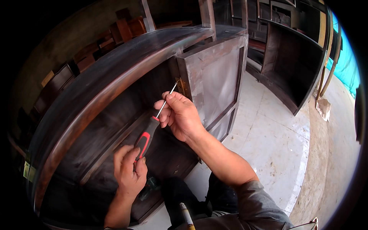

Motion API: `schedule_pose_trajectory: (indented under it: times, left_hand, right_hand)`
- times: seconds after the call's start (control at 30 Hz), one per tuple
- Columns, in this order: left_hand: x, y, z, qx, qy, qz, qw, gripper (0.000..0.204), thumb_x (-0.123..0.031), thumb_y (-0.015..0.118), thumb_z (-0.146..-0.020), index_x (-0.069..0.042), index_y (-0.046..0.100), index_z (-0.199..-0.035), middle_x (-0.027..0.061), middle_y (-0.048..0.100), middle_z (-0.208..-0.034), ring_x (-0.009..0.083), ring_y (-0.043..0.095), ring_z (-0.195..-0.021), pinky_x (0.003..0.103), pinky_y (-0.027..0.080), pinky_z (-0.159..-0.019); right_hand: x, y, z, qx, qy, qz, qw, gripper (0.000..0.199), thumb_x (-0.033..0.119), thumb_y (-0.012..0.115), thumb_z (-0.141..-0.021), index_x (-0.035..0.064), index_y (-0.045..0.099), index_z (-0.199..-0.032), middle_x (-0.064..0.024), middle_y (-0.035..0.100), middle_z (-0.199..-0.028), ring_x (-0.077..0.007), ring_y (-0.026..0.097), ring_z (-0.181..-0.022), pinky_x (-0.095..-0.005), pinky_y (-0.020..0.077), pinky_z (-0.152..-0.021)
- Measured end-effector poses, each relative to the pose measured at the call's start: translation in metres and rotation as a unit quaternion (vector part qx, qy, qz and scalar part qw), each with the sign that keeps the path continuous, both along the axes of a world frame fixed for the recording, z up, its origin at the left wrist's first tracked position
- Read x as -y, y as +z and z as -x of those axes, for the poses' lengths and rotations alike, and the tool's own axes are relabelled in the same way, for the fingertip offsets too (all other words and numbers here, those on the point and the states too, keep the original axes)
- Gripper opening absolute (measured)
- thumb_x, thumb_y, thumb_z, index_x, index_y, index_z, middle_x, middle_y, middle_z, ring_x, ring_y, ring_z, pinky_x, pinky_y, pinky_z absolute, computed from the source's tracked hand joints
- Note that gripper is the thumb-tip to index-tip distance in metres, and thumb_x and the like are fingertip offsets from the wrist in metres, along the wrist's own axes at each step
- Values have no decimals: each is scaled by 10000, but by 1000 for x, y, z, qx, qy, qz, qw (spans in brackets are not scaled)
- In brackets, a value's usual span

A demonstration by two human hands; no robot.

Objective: The person attaches a cabinet door to a wooden cabinet using a screwdriver and a power drill. They align the door, insert screws into the hinge, and tighten them to secure the door in place.

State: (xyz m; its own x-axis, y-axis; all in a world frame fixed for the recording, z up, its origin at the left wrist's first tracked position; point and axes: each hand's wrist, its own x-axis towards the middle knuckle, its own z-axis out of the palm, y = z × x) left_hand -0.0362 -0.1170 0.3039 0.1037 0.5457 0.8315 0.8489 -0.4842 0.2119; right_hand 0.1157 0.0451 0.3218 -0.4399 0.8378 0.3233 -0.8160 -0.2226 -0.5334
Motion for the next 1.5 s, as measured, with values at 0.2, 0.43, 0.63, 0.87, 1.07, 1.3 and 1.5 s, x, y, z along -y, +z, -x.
schedule_pose_trajectory:
  times: [0.2,0.43,0.63,0.87,1.07,1.3,1.5]
  left_hand:
    - [-1,1,2,-18,2,-3,1000,357,85,610,-783,19,586,-1134,186,550,-1114,297,579,-928,321,504,-655]
    - [-3,-2,7,-62,7,-26,998,360,89,614,-788,11,585,-1138,183,539,-1127,278,582,-920,289,506,-574]
    - [-3,-4,9,-75,13,-30,997,361,104,621,-786,10,585,-1133,182,530,-1139,260,585,-917,251,495,-516]
    - [-2,-1,9,-85,19,-37,995,357,99,630,-790,21,584,-1136,193,536,-1133,279,590,-938,279,515,-561]
    - [-1,8,9,-147,67,-78,984,346,54,615,-833,34,584,-1177,206,558,-1103,278,610,-902,334,525,-624]
    - [10,9,10,290,-44,159,943,367,-23,551,-902,53,514,-1259,175,629,-914,233,609,-647,327,508,-599]
    - [-2,11,13,-85,64,-40,993,342,-70,459,-965,44,496,-1286,201,610,-1062,154,625,-678,231,480,-547]
  right_hand:
    - [-1,-2,0,2,0,0,1000,154,184,500,-1008,41,541,-968,-106,687,-831,-131,622,-543,-249,533,-455]
    - [0,-1,-1,-1,5,-9,1000,161,174,473,-1017,29,543,-1020,-121,686,-867,-134,630,-565,-249,542,-468]
    - [-1,-3,-1,-2,7,-11,1000,162,168,469,-1017,24,544,-1030,-126,684,-871,-136,632,-573,-248,543,-470]
    - [-1,-3,-1,-1,3,-8,1000,167,169,463,-1020,25,549,-1022,-125,686,-876,-141,635,-579,-251,543,-473]
    - [4,2,3,-22,-7,26,999,183,180,464,-1021,21,553,-1008,-121,687,-859,-151,629,-550,-256,544,-479]
    - [3,3,5,-32,20,30,999,192,194,492,-1010,23,564,-962,-123,695,-848,-164,619,-515,-271,547,-474]
    - [-3,-2,6,-49,21,36,998,195,198,494,-1009,27,567,-948,-129,701,-843,-183,627,-516,-289,552,-484]
